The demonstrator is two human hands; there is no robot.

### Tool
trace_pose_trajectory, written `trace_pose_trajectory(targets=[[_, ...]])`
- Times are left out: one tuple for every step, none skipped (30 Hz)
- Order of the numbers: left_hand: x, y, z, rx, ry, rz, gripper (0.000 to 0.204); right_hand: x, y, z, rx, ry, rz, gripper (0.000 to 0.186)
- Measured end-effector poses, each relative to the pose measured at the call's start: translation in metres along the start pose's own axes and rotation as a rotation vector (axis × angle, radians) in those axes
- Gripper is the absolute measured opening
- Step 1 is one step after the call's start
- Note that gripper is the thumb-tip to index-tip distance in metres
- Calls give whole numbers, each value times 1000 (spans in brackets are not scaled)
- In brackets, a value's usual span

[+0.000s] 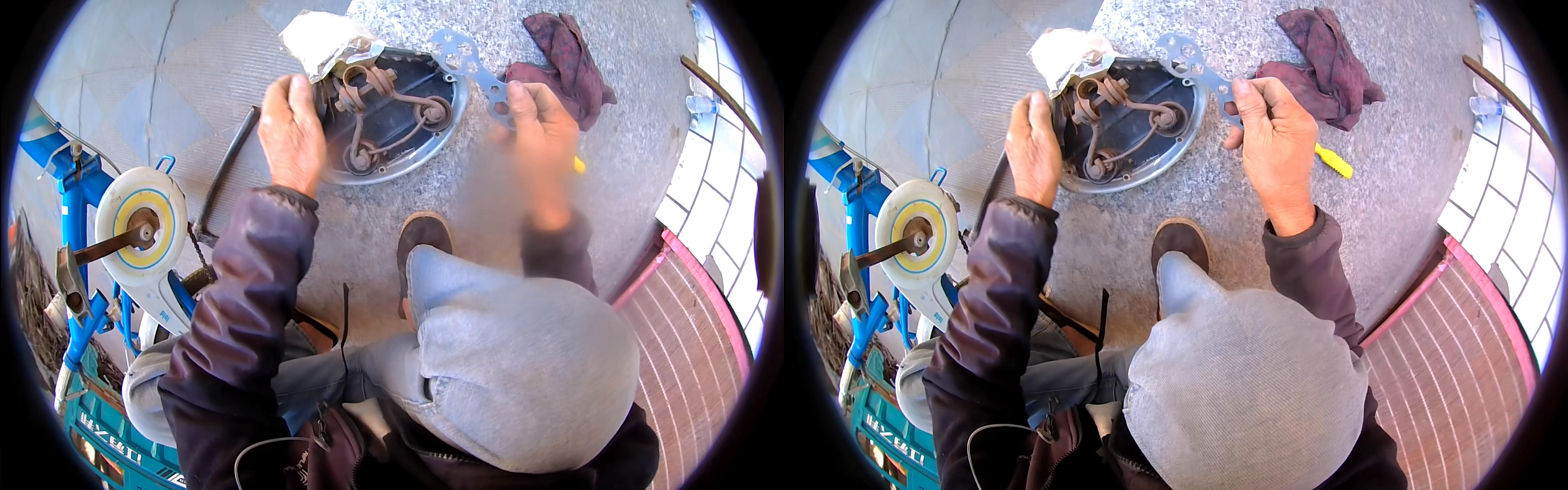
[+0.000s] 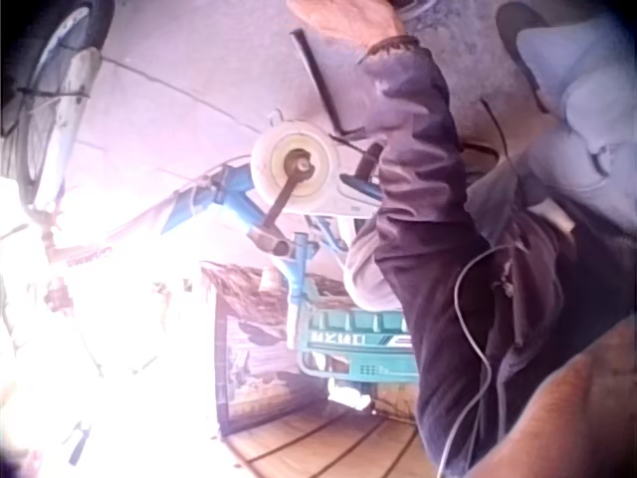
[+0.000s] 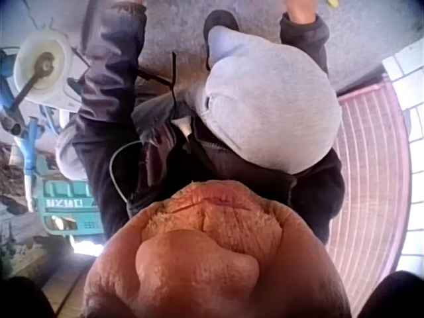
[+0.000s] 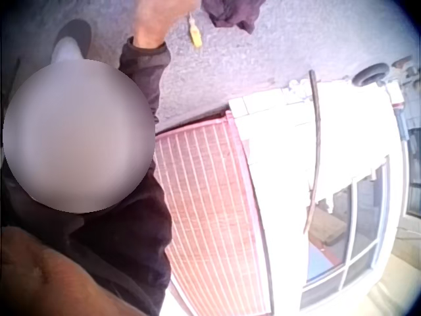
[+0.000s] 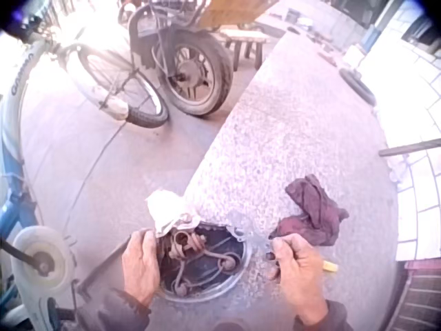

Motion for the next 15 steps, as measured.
trace_pose_trajectory(targets=[[0, -8, -3, 13, 17, 33, 38, -1, 1, 2, 27, -16, 22, 23], [-3, -10, 0, -10, 31, 60, 37, -3, 2, 3, 53, -32, 43, 22], [-6, -14, 2, -31, 46, 92, 37, -5, 1, 4, 110, -94, 75, 22], [-7, -16, 4, -10, 35, 115, 38, -7, 0, 4, 167, -157, 106, 21], [-7, -16, 5, 12, 55, 127, 38, -10, -1, 5, 224, -220, 138, 21], [-7, -15, 5, 34, 71, 141, 37, -13, -3, 5, 175, -180, 152, 21], [-9, -15, 5, 56, 86, 156, 37, -16, -8, 8, 126, -140, 165, 21], [-10, -16, 6, 16, 87, 141, 37, -19, -11, 9, 77, -100, 177, 20], [-10, -16, 6, 3, 83, 126, 38, -20, -12, 11, -6, 45, 186, 21], [-10, -17, 6, -11, 78, 112, 38, -21, -13, 13, -90, 189, 193, 23], [-10, -17, 6, -24, 73, 99, 39, -21, -14, 13, -173, 332, 198, 24], [-11, -17, 6, -20, 62, 99, 39, -19, -12, 11, -137, 260, 152, 25], [-11, -16, 6, -15, 52, 100, 40, -17, -7, 8, -100, 187, 106, 26], [-11, -15, 7, -10, 40, 101, 40, -14, -4, 6, -63, 114, 60, 27], [-11, -15, 7, -9, 50, 111, 41, -14, -2, 4, -36, 63, 96, 27]])
Point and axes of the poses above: each hand's wrist, its own y-axis towards the middle knuckle, its own x-axis out of the back of the hand, z = x × y, the point moved 3 cm from there along y, towards the middle knuckle, and after that the axes turned 13 degrees about -z, right-handed, at the moved point
